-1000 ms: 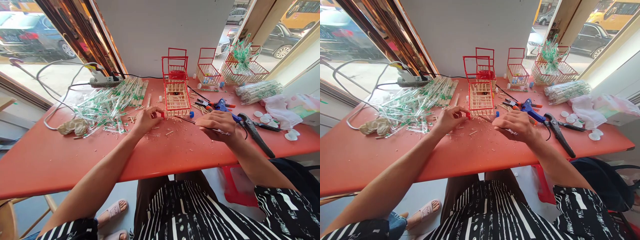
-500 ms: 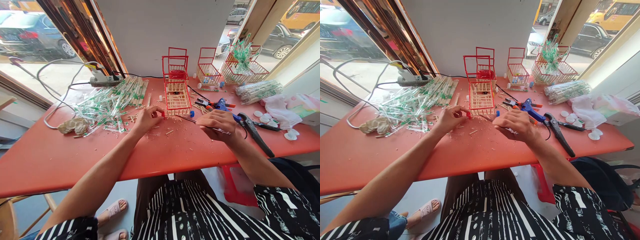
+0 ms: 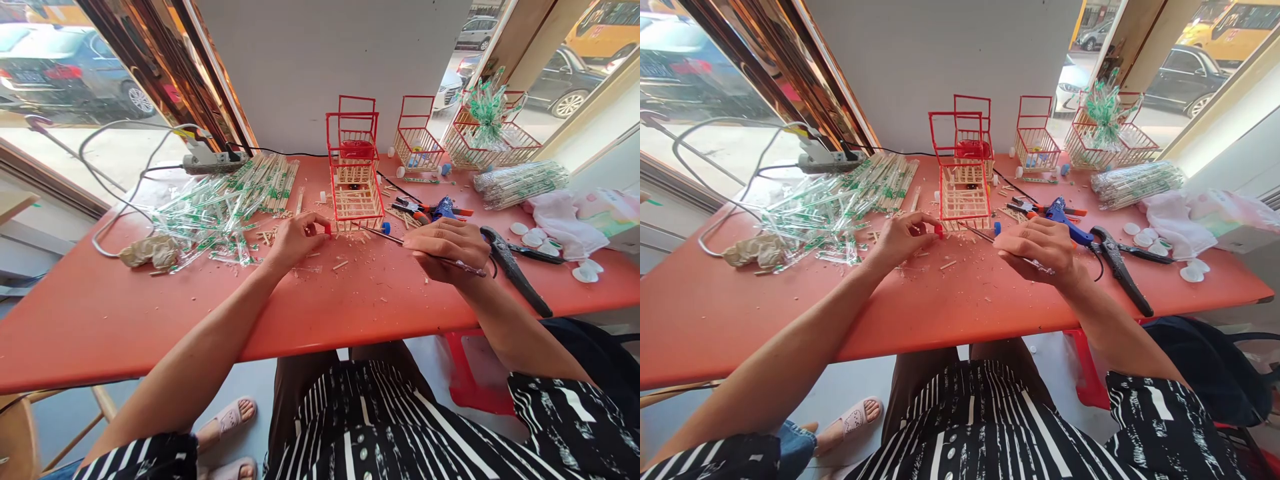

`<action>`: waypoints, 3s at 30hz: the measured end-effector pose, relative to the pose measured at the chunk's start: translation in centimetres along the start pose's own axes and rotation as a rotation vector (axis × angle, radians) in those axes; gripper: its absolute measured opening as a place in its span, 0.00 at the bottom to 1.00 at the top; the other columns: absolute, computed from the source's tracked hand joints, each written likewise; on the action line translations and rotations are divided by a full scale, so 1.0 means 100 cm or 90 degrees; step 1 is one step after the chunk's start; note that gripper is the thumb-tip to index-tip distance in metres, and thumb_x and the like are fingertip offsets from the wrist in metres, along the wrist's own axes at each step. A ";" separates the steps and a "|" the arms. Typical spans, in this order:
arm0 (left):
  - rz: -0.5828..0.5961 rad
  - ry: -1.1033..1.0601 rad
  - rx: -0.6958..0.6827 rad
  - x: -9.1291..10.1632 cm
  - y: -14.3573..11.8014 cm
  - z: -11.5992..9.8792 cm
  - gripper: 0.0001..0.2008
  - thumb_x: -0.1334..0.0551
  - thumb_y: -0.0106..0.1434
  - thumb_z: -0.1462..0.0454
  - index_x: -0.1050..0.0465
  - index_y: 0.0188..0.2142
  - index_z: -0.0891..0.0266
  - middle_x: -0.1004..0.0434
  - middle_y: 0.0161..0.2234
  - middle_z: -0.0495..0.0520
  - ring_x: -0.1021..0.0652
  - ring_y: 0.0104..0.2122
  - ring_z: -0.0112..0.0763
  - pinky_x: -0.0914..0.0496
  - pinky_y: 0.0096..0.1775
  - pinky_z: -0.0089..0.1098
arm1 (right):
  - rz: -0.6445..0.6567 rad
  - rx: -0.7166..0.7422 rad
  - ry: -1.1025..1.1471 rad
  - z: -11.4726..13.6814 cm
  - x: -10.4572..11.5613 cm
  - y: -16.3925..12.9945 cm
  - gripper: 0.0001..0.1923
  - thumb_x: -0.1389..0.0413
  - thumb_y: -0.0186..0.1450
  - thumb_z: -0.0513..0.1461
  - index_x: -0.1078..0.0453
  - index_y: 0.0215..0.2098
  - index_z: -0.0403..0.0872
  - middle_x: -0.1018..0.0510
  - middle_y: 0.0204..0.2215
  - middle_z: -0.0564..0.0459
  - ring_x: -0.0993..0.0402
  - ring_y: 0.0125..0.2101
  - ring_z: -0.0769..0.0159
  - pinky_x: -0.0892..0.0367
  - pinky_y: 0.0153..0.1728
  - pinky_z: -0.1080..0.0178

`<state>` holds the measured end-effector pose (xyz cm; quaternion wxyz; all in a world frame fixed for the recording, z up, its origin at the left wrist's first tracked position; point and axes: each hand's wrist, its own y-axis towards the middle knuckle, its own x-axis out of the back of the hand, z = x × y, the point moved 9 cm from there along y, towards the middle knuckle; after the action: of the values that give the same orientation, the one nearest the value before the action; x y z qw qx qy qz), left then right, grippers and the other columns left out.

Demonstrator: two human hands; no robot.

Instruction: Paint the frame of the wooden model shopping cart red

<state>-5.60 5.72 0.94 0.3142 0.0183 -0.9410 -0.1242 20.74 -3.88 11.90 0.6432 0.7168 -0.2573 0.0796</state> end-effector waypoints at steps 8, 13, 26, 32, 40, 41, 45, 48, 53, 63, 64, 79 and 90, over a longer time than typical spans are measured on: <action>0.000 0.003 -0.011 -0.001 0.000 -0.001 0.10 0.29 0.57 0.60 0.16 0.38 0.58 0.24 0.28 0.47 0.26 0.29 0.30 0.34 0.37 0.32 | 0.027 -0.031 0.012 -0.003 -0.005 -0.003 0.01 0.37 0.72 0.38 0.23 0.42 0.51 0.13 0.29 0.57 0.13 0.29 0.68 0.24 0.32 0.66; 0.003 0.009 -0.017 0.000 0.000 -0.002 0.09 0.29 0.57 0.61 0.16 0.39 0.58 0.24 0.28 0.46 0.26 0.29 0.30 0.33 0.38 0.32 | 0.063 -0.030 0.022 -0.003 -0.012 -0.006 0.03 0.37 0.72 0.36 0.22 0.44 0.50 0.13 0.30 0.57 0.13 0.31 0.68 0.23 0.36 0.66; 0.005 -0.003 -0.018 -0.002 0.001 -0.002 0.10 0.30 0.57 0.61 0.15 0.39 0.59 0.24 0.28 0.46 0.27 0.29 0.29 0.34 0.38 0.33 | 0.068 -0.048 0.035 -0.004 -0.013 -0.006 0.05 0.36 0.73 0.37 0.21 0.47 0.52 0.11 0.33 0.56 0.12 0.33 0.66 0.22 0.35 0.65; 0.003 0.001 -0.014 -0.001 0.001 -0.001 0.11 0.29 0.57 0.59 0.15 0.39 0.59 0.24 0.28 0.46 0.28 0.28 0.29 0.34 0.37 0.33 | 0.040 -0.009 0.015 0.000 -0.006 -0.005 0.04 0.38 0.74 0.38 0.22 0.46 0.50 0.12 0.31 0.54 0.12 0.31 0.65 0.21 0.34 0.65; 0.005 0.013 -0.022 -0.001 0.000 -0.002 0.10 0.30 0.57 0.60 0.15 0.39 0.58 0.24 0.28 0.47 0.27 0.29 0.29 0.35 0.37 0.33 | 0.089 -0.027 0.025 -0.001 -0.018 -0.005 0.03 0.37 0.74 0.37 0.24 0.45 0.50 0.12 0.32 0.56 0.13 0.31 0.68 0.21 0.35 0.67; 0.006 0.012 -0.022 -0.001 0.000 -0.002 0.10 0.30 0.57 0.61 0.15 0.39 0.58 0.24 0.28 0.47 0.27 0.29 0.29 0.35 0.37 0.33 | 0.085 -0.029 0.027 -0.001 -0.017 -0.005 0.03 0.37 0.74 0.37 0.23 0.45 0.50 0.12 0.32 0.56 0.12 0.32 0.68 0.21 0.35 0.67; 0.005 0.007 -0.018 -0.002 0.001 0.000 0.10 0.31 0.57 0.61 0.16 0.39 0.58 0.24 0.28 0.47 0.27 0.29 0.30 0.35 0.37 0.33 | 0.038 -0.041 0.022 -0.004 -0.008 -0.005 0.03 0.38 0.74 0.38 0.22 0.45 0.52 0.12 0.32 0.56 0.12 0.31 0.67 0.22 0.34 0.66; 0.005 0.002 -0.015 -0.002 0.001 0.001 0.10 0.31 0.57 0.61 0.16 0.39 0.58 0.25 0.28 0.47 0.27 0.29 0.30 0.35 0.36 0.32 | 0.009 -0.031 0.024 -0.004 -0.003 -0.005 0.02 0.37 0.74 0.39 0.21 0.43 0.52 0.13 0.30 0.57 0.13 0.30 0.68 0.22 0.33 0.66; 0.007 0.001 -0.019 -0.002 0.001 0.000 0.11 0.32 0.57 0.60 0.16 0.39 0.58 0.24 0.28 0.47 0.27 0.29 0.30 0.35 0.35 0.32 | 0.087 -0.016 0.065 -0.002 -0.016 -0.007 0.08 0.38 0.70 0.33 0.22 0.46 0.49 0.13 0.33 0.55 0.13 0.34 0.66 0.20 0.39 0.65; 0.007 0.009 -0.017 -0.002 0.000 -0.001 0.12 0.31 0.57 0.59 0.16 0.40 0.58 0.25 0.27 0.47 0.27 0.29 0.30 0.35 0.35 0.32 | 0.084 -0.043 0.023 -0.007 -0.015 -0.007 0.09 0.38 0.70 0.33 0.24 0.46 0.51 0.12 0.34 0.55 0.13 0.33 0.66 0.20 0.36 0.65; 0.009 0.006 -0.014 -0.002 0.000 -0.001 0.12 0.31 0.57 0.59 0.16 0.40 0.58 0.25 0.27 0.47 0.27 0.29 0.30 0.35 0.35 0.32 | 0.074 -0.045 0.020 -0.008 -0.013 -0.006 0.08 0.39 0.71 0.34 0.24 0.47 0.52 0.12 0.33 0.55 0.13 0.32 0.66 0.20 0.35 0.65; 0.015 -0.002 -0.019 -0.002 0.000 -0.002 0.11 0.30 0.57 0.58 0.16 0.40 0.58 0.25 0.27 0.47 0.27 0.29 0.30 0.36 0.35 0.32 | 0.121 -0.029 0.039 -0.005 -0.015 -0.001 0.10 0.38 0.69 0.31 0.26 0.46 0.49 0.12 0.34 0.53 0.12 0.34 0.65 0.19 0.38 0.66; 0.018 0.003 -0.049 -0.003 0.001 -0.003 0.12 0.31 0.57 0.58 0.15 0.40 0.58 0.23 0.30 0.48 0.27 0.29 0.30 0.34 0.37 0.32 | 0.089 -0.008 0.078 -0.001 -0.006 0.000 0.12 0.39 0.68 0.31 0.24 0.47 0.50 0.13 0.34 0.55 0.12 0.35 0.66 0.19 0.38 0.66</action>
<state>-5.23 5.78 1.02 0.3188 -0.0064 -0.9349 -0.1557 20.26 -3.60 11.67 0.6553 0.6865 -0.2677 0.1663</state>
